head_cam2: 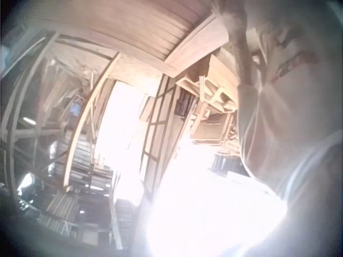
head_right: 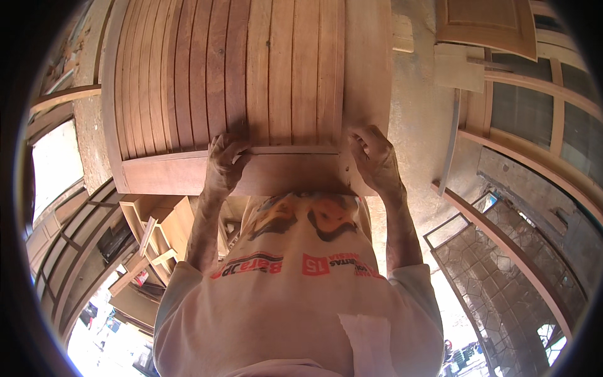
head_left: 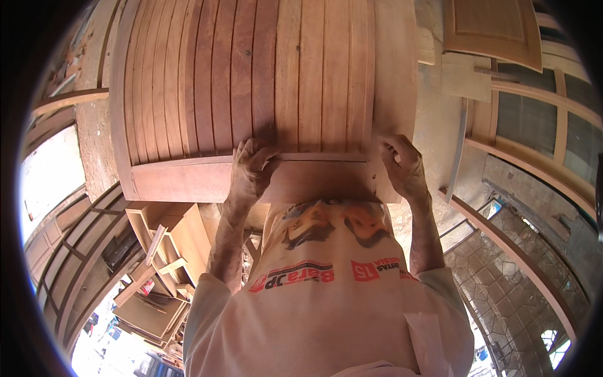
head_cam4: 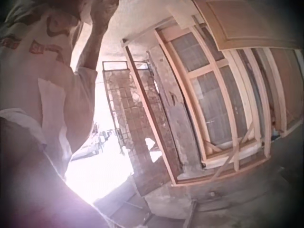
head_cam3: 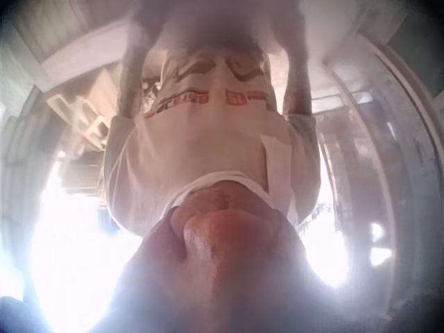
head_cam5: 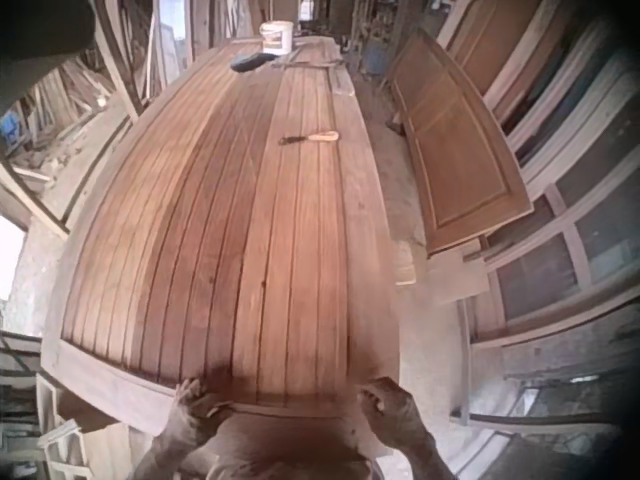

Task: The person fits and cuts a thin wood trim piece to the edge of a wooden panel by hand, using a small saw to trim the length.

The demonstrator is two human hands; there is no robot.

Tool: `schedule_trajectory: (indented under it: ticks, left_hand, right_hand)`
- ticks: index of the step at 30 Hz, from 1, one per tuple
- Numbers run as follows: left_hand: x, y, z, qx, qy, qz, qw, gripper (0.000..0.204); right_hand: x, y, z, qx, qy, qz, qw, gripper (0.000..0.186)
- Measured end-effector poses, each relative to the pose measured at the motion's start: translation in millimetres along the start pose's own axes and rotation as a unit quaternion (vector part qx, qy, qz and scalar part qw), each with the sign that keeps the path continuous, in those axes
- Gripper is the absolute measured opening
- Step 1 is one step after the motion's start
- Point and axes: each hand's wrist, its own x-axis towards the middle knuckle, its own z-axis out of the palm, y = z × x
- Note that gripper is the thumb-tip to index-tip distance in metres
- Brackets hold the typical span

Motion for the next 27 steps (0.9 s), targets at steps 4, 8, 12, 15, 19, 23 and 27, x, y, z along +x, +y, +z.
schedule_trajectory:
  ticks: [4,8,12,15,19,23,27]
  left_hand:
    - [-2,-1,2,-0.008,-0.005,0.015,1.000,0.036]
    - [0,-2,-2,-0.016,-0.015,0.021,1.000,0.034]
    - [0,-6,-2,-0.028,-0.020,0.033,0.999,0.035]
    - [2,-6,-1,-0.028,-0.021,0.030,0.999,0.032]
    - [2,-9,-1,-0.044,-0.038,0.000,0.998,0.029]
    - [7,-2,-8,-0.049,-0.040,-0.005,0.998,0.028]
    - [3,0,4,-0.047,-0.023,-0.083,0.995,0.029]
  right_hand:
    - [-13,-2,10,0.024,0.006,0.030,0.999,0.019]
    - [-21,-7,5,0.037,-0.016,0.056,0.998,0.018]
    - [-32,-4,7,0.048,-0.044,0.027,0.998,0.019]
    - [-33,-3,11,0.006,-0.033,0.017,0.999,0.021]
    - [-30,-3,16,-0.038,-0.017,-0.015,0.999,0.020]
    - [-30,5,20,-0.055,-0.005,-0.037,0.998,0.019]
    - [-28,4,25,-0.004,-0.001,0.044,0.999,0.017]
